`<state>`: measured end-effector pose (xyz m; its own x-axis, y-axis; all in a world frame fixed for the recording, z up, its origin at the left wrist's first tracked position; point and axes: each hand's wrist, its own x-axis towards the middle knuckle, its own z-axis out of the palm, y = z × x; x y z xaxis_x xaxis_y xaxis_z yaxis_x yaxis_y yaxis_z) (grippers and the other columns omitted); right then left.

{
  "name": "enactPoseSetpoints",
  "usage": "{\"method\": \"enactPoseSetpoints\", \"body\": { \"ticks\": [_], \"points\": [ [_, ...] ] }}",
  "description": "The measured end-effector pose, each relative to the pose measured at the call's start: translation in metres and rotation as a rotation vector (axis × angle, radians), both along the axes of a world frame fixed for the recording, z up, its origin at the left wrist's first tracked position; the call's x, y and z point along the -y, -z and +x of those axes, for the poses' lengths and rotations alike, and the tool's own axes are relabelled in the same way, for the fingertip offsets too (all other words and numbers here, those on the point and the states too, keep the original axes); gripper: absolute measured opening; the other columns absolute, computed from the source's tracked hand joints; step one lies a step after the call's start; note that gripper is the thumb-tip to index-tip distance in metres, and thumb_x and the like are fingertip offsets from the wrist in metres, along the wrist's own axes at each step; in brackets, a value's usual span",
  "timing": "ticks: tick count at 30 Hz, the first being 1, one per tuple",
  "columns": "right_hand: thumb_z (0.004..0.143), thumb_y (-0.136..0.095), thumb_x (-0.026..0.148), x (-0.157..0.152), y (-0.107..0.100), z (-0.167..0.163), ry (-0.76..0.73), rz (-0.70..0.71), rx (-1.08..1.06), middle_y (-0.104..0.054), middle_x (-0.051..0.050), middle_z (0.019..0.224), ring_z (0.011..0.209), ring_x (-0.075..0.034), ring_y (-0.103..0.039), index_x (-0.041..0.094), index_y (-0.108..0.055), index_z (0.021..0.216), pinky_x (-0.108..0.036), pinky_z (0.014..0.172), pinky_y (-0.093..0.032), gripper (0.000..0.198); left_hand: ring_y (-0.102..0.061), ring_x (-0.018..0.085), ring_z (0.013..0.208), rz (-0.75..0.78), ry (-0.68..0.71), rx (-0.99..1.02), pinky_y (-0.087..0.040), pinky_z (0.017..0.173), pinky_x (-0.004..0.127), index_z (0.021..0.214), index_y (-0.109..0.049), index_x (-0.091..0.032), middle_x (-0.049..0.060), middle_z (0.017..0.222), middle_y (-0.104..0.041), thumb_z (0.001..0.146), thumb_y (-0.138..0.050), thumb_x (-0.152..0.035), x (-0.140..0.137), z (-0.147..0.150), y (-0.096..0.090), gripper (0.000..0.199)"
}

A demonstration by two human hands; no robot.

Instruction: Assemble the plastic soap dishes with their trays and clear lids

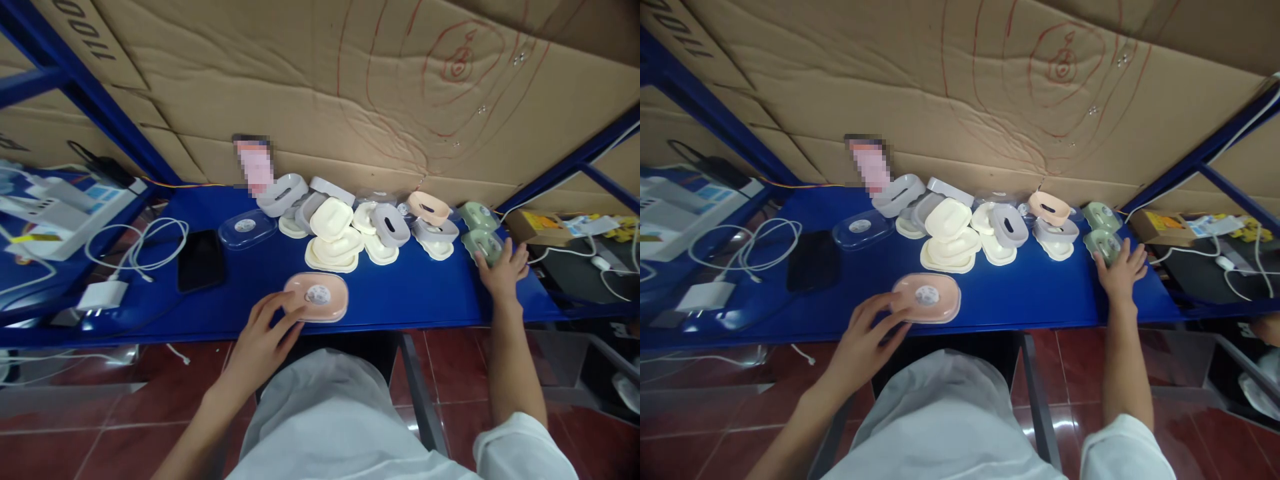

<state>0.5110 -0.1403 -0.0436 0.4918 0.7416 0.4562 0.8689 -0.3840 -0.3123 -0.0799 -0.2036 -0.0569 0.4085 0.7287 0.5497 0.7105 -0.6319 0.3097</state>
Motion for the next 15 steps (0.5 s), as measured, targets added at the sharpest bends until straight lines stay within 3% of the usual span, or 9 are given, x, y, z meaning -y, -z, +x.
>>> {"method": "enactPoseSetpoints", "body": {
  "ticks": [2,4,6,8,10,12,15],
  "points": [
    [0.107,-0.047,0.066,0.017,-0.008,-0.039,-0.163,0.073,0.013,-0.019,-0.028,0.177,0.164,-0.048,-0.019,0.013,-0.03,0.171,-0.073,0.127,-0.018,0.085,-0.062,0.032,0.131,-0.015,0.047,0.033,-0.06,0.106,0.052,0.134,-0.064,-0.031,0.012,0.137,-0.064,0.1,-0.066,-0.011,0.001,0.019,0.003,0.039],
    [0.11,-0.044,0.062,0.042,-0.014,-0.095,-0.52,0.122,-0.052,-0.034,-0.019,0.174,0.16,-0.039,-0.035,0.023,-0.031,0.171,-0.064,0.127,-0.035,0.074,-0.061,0.031,0.132,-0.04,0.104,0.061,-0.061,0.106,0.051,0.134,-0.066,-0.032,0.012,0.135,-0.065,0.1,-0.066,-0.011,-0.001,0.043,0.004,0.039],
    [0.101,-0.059,0.071,0.067,-0.014,-0.152,-0.878,-0.071,-0.062,-0.029,-0.016,0.177,0.162,-0.041,-0.033,0.029,-0.032,0.17,-0.066,0.126,-0.038,0.086,-0.06,0.03,0.133,-0.072,0.171,0.078,-0.061,0.108,0.05,0.134,-0.067,-0.031,0.011,0.138,-0.065,0.101,-0.063,-0.012,-0.006,0.07,0.004,0.038],
    [0.098,-0.07,0.064,0.084,-0.011,-0.194,-1.02,-0.193,0.004,-0.032,-0.012,0.177,0.163,-0.04,-0.031,0.035,-0.035,0.169,-0.067,0.126,-0.038,0.084,-0.06,0.03,0.135,-0.088,0.242,0.077,-0.059,0.111,0.05,0.133,-0.068,-0.029,0.011,0.141,-0.064,0.102,-0.06,-0.013,-0.013,0.094,0.001,0.036],
    [0.102,-0.07,0.049,0.092,-0.006,-0.21,-1.013,-0.189,0.023,-0.04,-0.01,0.173,0.162,-0.037,-0.034,0.037,-0.039,0.167,-0.065,0.125,-0.042,0.073,-0.059,0.028,0.138,-0.115,0.31,0.05,-0.057,0.114,0.047,0.138,-0.066,-0.027,0.013,0.146,-0.062,0.104,-0.055,-0.012,-0.023,0.109,-0.004,0.039],
    [0.104,-0.068,0.039,0.098,-0.001,-0.2,-0.919,-0.118,0.023,-0.049,-0.01,0.166,0.157,-0.035,-0.042,0.037,-0.044,0.164,-0.062,0.121,-0.047,0.065,-0.056,0.029,0.144,-0.119,0.308,0.003,-0.054,0.117,0.049,0.147,-0.061,-0.026,0.016,0.155,-0.057,0.106,-0.053,-0.015,-0.032,0.112,-0.007,0.043],
    [0.103,-0.069,0.041,0.114,0.005,-0.159,-0.713,-0.042,0.051,-0.055,-0.01,0.16,0.148,-0.036,-0.053,0.036,-0.052,0.159,-0.063,0.118,-0.05,0.059,-0.047,0.038,0.153,-0.11,0.146,-0.095,-0.043,0.123,0.063,0.159,-0.051,-0.026,0.018,0.166,-0.047,0.107,-0.055,-0.023,-0.046,0.095,-0.009,0.051]
  ]
}}
